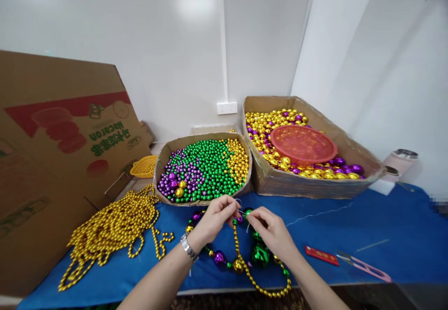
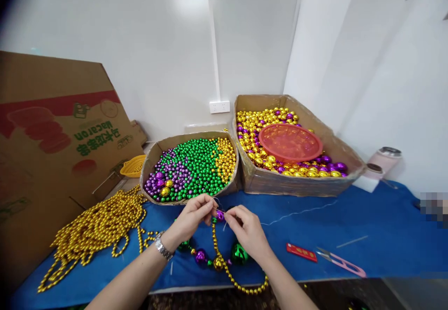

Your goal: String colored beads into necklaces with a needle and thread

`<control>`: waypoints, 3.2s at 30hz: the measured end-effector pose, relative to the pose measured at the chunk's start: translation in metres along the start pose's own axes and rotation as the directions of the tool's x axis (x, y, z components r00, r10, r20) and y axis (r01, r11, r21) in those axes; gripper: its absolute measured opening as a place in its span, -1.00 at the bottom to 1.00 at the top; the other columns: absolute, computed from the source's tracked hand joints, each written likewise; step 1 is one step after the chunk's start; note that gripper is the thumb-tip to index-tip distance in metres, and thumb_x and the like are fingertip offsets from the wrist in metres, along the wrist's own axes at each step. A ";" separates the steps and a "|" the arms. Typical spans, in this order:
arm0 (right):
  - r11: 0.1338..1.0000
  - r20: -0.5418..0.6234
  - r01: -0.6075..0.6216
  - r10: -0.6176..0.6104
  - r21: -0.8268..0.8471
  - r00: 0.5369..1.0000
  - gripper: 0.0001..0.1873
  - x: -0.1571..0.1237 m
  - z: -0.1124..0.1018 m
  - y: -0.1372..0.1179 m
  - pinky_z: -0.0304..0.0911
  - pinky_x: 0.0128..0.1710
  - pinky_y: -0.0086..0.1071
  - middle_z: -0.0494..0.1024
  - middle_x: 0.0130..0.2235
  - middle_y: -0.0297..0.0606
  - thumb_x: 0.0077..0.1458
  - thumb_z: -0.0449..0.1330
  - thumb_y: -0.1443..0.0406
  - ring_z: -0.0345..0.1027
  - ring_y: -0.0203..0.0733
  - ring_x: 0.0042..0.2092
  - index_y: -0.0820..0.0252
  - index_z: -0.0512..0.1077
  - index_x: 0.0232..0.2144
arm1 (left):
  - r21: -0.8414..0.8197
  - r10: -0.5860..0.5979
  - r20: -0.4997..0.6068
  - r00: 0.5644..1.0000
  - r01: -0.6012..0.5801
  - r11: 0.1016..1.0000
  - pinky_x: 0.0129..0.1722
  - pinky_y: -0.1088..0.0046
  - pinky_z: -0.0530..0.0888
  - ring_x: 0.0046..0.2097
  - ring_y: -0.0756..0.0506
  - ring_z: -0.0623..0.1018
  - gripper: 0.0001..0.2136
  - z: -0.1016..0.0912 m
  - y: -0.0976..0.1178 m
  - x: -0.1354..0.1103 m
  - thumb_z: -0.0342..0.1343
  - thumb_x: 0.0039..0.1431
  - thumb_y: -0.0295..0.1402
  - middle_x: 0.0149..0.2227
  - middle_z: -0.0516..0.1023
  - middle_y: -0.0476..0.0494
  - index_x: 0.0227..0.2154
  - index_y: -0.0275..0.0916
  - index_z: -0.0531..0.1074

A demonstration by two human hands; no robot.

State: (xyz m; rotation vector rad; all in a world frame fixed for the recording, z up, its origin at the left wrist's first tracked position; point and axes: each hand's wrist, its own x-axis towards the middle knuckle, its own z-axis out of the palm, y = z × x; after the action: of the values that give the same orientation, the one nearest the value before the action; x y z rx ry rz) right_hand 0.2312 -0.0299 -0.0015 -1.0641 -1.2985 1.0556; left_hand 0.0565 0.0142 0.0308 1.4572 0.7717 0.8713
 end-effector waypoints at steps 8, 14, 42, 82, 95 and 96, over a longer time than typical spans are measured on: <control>0.770 -0.090 -0.056 0.147 0.636 0.985 -0.71 0.003 -0.006 0.006 0.23 0.00 -0.12 0.52 -0.21 -0.35 0.00 0.23 0.01 0.36 -0.14 -0.05 0.07 0.34 -0.46 | 0.211 0.061 -0.236 0.970 -0.010 0.977 -0.40 0.47 0.27 -0.40 -0.03 0.32 -0.76 -0.012 -0.021 -0.011 0.04 0.15 -0.20 -0.46 0.39 -0.06 -0.54 -0.23 0.30; 0.618 -0.107 -0.052 0.216 0.784 0.971 -0.77 0.000 -0.006 0.010 0.35 -0.19 -0.33 0.18 -0.60 -0.59 -0.03 0.29 0.16 0.19 -0.43 -0.53 0.06 0.29 -0.44 | -0.669 -0.177 -0.034 0.984 0.109 0.735 -0.63 0.61 0.08 -0.52 0.06 0.29 -0.75 0.002 -0.034 -0.013 0.11 0.11 -0.18 -0.37 0.45 -0.10 -0.45 -0.22 0.20; 0.866 0.147 0.254 -0.210 -0.431 0.967 -0.77 0.010 0.007 -0.051 0.17 -0.30 -0.41 0.48 -0.37 -0.31 0.21 0.04 0.17 0.32 -0.23 -0.33 0.11 0.42 -0.39 | -0.270 0.199 -0.064 0.978 -0.209 0.940 0.01 0.27 0.31 -0.03 -0.15 0.43 -0.68 0.030 -0.027 0.014 -0.03 0.20 -0.06 -0.12 0.48 -0.20 -0.24 -0.23 0.37; 0.549 -0.192 -0.279 0.212 -0.788 0.958 -0.58 -0.076 -0.191 0.046 0.32 -0.35 -0.24 0.51 -0.32 -0.15 0.23 -0.21 0.08 0.42 -0.09 -0.33 0.08 0.38 -0.19 | 0.128 0.313 0.169 0.934 -0.336 0.933 -0.05 0.33 0.39 -0.12 -0.12 0.47 -0.71 0.031 -0.033 0.014 0.11 0.12 -0.40 -0.13 0.47 -0.16 -0.06 -0.16 0.43; 0.757 0.311 0.150 0.073 -0.636 0.948 -0.67 -0.017 -0.064 -0.045 0.23 -0.29 -0.40 0.50 -0.32 -0.27 0.24 -0.03 0.10 0.36 -0.22 -0.29 0.14 0.44 -0.28 | 0.137 0.337 0.256 0.906 -0.379 0.915 -0.02 0.29 0.39 -0.07 -0.12 0.46 -0.61 0.030 -0.026 0.012 0.13 0.12 -0.37 -0.05 0.44 -0.19 0.04 -0.15 0.36; 0.743 0.328 0.167 0.074 -0.648 0.942 -0.67 -0.015 -0.063 -0.045 0.22 -0.30 -0.41 0.49 -0.33 -0.27 0.25 -0.03 0.11 0.36 -0.23 -0.30 0.15 0.45 -0.28 | 0.141 0.345 0.269 0.899 -0.391 0.910 0.01 0.28 0.37 -0.03 -0.14 0.44 -0.61 0.030 -0.024 0.012 0.13 0.13 -0.37 -0.02 0.44 -0.19 0.04 -0.15 0.36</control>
State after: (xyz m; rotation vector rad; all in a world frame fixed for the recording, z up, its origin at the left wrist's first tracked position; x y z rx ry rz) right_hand 0.2945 -0.0534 0.0403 -1.4051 -2.0747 0.7449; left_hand 0.0890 0.0113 0.0071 1.8830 0.4088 0.8996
